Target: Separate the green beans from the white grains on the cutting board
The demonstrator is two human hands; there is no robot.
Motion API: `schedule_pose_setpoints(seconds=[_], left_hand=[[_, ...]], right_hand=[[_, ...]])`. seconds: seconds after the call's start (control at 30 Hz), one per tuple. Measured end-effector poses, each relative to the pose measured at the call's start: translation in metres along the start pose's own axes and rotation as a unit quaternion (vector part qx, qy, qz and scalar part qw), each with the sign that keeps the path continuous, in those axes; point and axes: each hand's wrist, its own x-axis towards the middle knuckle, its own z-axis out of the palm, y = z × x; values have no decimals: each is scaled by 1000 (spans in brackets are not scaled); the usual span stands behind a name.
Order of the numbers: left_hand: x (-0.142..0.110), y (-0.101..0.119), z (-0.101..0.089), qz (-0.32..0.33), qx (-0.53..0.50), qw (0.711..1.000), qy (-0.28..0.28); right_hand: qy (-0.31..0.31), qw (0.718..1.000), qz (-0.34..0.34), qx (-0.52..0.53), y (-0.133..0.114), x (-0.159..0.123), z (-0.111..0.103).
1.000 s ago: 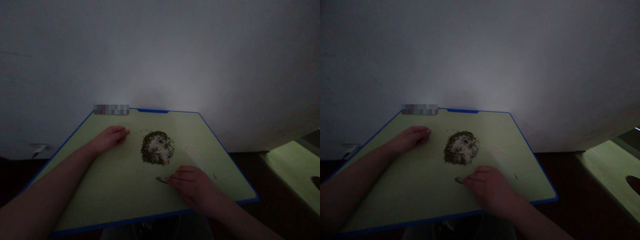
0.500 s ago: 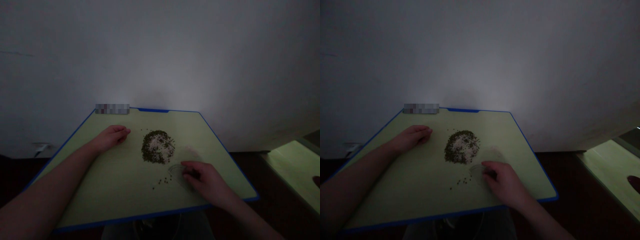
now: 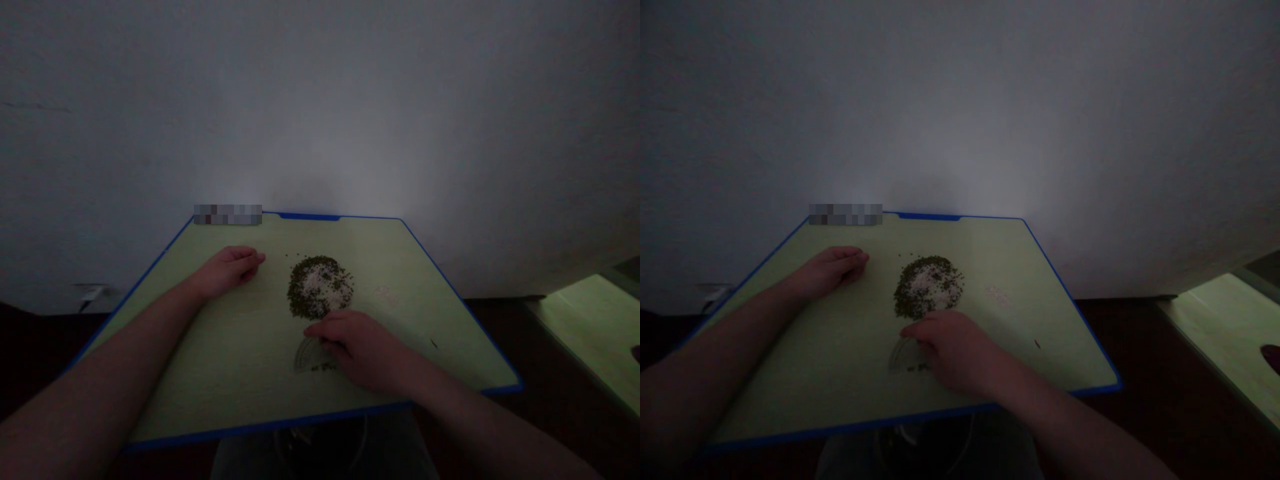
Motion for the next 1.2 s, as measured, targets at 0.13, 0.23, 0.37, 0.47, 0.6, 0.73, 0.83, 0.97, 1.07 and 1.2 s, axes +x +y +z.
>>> schedule_pose_setpoints(seconds=[0.13, 0.23, 0.37, 0.47, 0.6, 0.73, 0.83, 0.97, 1.07, 1.2], left_hand=[[-1, 2, 0, -5, 3, 1000, -6], [-1, 2, 0, -1, -1, 1000, -6], [-1, 0, 0, 1, -3, 1000, -4], [-1, 0, 0, 5, -4, 1000, -6], [-1, 1, 0, 5, 10, 1000, -9], [-2, 3, 0, -2, 13, 1000, -6], [-2, 3, 0, -4, 7, 1000, -4], [-2, 3, 0, 1, 1, 1000, -5], [-2, 3, 0, 1, -3, 1000, -6], [-2, 2, -1, -3, 4, 1000, -3]], right_hand=[[-48, 998, -31, 8, -6, 3, -2], [-62, 998, -17, 15, -7, -3, -3], [-49, 999, 10, 20, -7, -20, -2], [-30, 999, 25, 27, -6, -31, 0], [-10, 998, 45, 36, -7, -42, 3], [1, 997, 67, 48, -8, -50, 5], [7, 994, 84, 63, -8, -54, 8], [17, 993, 83, 78, -11, -59, 12], [30, 993, 75, 84, -12, -64, 15], [123, 986, 92, 66, -7, -68, 17]])
